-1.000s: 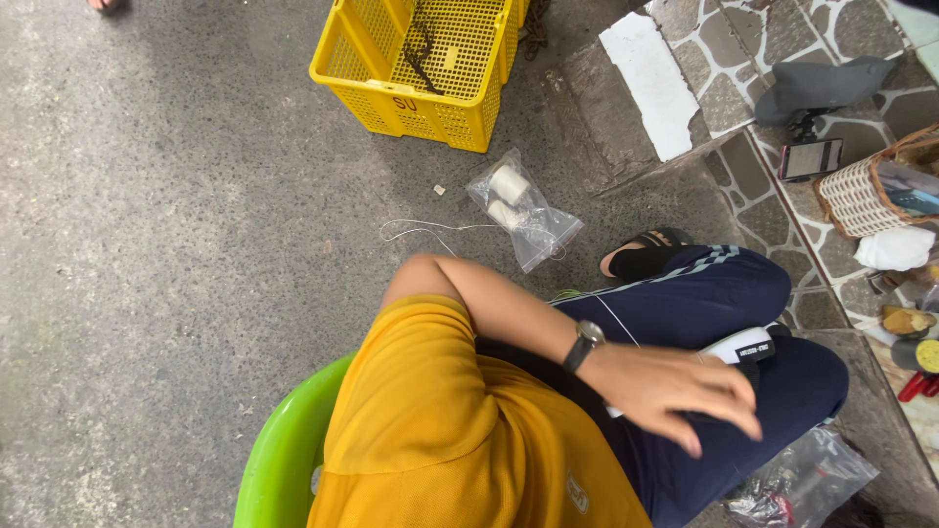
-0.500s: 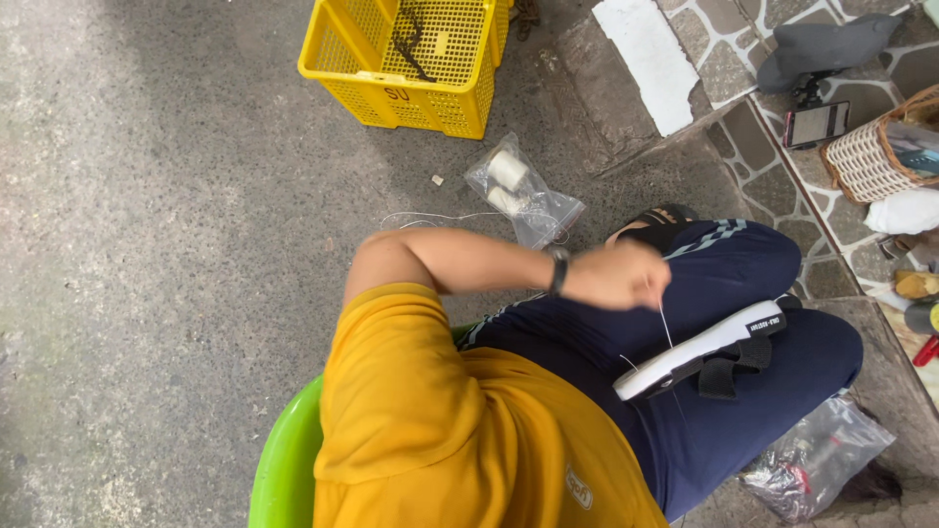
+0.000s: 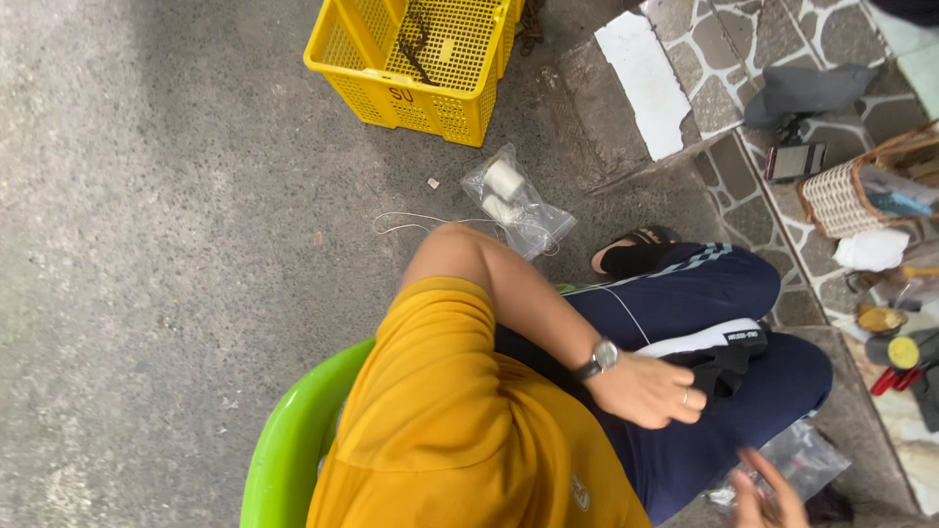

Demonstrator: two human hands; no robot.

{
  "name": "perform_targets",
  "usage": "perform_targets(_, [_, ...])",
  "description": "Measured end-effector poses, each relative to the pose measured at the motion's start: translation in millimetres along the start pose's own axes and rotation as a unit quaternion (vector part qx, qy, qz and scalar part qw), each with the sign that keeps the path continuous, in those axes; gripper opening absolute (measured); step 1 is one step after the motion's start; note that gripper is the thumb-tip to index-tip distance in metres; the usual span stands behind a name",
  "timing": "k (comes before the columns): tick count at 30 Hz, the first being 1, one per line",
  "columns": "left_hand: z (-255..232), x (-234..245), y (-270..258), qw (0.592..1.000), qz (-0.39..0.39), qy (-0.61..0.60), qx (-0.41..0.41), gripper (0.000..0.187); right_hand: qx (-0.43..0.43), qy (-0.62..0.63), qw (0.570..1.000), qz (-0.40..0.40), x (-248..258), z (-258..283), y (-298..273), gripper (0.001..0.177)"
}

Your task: The person sits on a green stool and sews a black and white shoe using a needle and thread. They repeatedly push the needle through the shoe's strap and pull the thread tight to secure the stitching.

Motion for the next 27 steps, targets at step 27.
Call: perform_targets(27, [-35.6,-55.3,-30.8,0.947,0.182,-0.265,-0.012,0.020,-0.089,0.152,0.835,0.520,-87.8,21.3,75.1,0.037])
Point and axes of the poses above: each hand's wrist, its own y-axis towards the middle knuckle, its own x-axis out of the back of the hand, z = x × y, the point moved 2 cm from there along y, towards the middle knuckle, and after that the axes turned 3 degrees about -y, right-handed, at the moved point
